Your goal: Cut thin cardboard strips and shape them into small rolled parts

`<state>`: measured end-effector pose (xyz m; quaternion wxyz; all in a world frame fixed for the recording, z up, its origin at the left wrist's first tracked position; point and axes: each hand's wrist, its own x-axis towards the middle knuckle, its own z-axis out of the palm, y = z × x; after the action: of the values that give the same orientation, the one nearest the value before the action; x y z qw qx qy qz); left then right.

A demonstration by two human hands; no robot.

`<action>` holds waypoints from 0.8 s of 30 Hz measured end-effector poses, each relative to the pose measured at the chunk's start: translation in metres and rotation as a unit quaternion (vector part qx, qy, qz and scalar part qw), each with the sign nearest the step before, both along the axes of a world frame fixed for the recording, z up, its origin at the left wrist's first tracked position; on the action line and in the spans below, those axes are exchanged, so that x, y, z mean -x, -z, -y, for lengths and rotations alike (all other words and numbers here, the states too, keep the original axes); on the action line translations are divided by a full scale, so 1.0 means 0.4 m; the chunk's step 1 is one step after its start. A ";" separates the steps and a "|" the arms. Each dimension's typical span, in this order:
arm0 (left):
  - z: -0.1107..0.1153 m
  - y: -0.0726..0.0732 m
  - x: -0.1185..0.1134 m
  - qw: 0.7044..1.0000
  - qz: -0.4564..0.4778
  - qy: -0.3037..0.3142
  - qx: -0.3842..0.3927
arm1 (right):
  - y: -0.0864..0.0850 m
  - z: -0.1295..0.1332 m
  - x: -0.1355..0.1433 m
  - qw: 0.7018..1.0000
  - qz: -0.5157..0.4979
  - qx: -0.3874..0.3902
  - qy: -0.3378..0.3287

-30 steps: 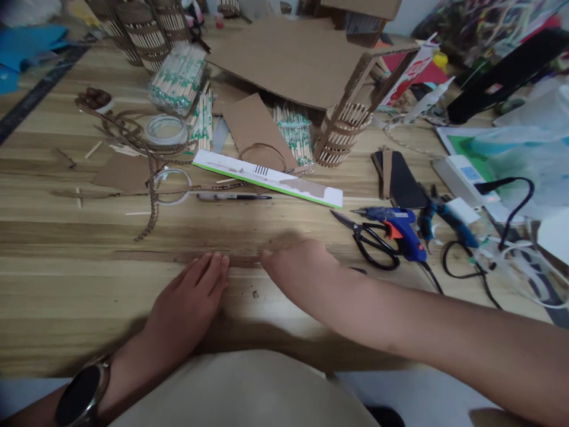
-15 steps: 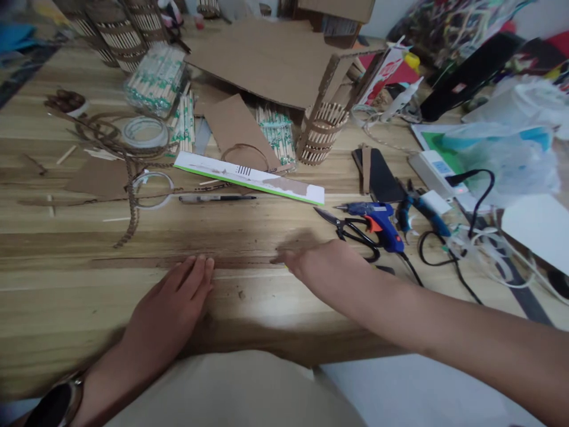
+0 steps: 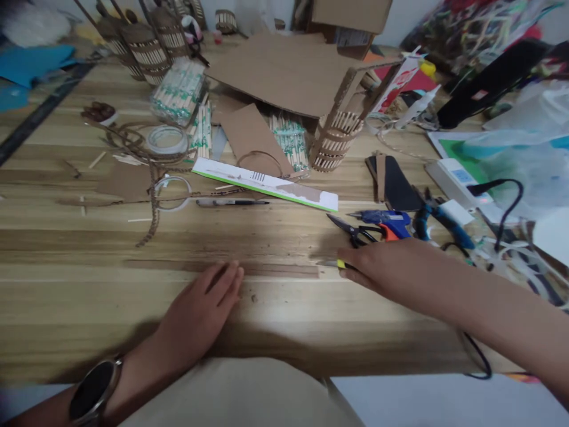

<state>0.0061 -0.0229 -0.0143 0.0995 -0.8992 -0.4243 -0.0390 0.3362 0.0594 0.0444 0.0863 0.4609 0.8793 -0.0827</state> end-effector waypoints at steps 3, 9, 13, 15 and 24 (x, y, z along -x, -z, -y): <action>-0.004 -0.014 0.012 0.998 0.060 0.023 0.013 | -0.024 -0.018 0.074 0.995 0.046 0.076 -0.048; -0.042 -0.036 0.128 0.990 0.117 -0.081 0.011 | -0.021 0.005 0.301 0.991 0.088 0.070 -0.065; -0.059 -0.016 0.179 0.978 0.158 -0.121 0.066 | -0.005 0.023 0.418 0.991 0.071 0.042 -0.107; -0.062 -0.007 0.184 0.971 0.181 -0.127 0.091 | -0.006 0.024 0.458 0.988 0.079 0.043 -0.123; -0.065 -0.002 0.174 0.963 0.199 -0.138 0.117 | -0.017 0.020 0.513 0.985 0.095 0.060 -0.128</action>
<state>-0.0636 0.0030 -0.0135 -0.0888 -0.8111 -0.5573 -0.1535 0.1311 0.0516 0.0511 0.2068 0.3439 0.9125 -0.0798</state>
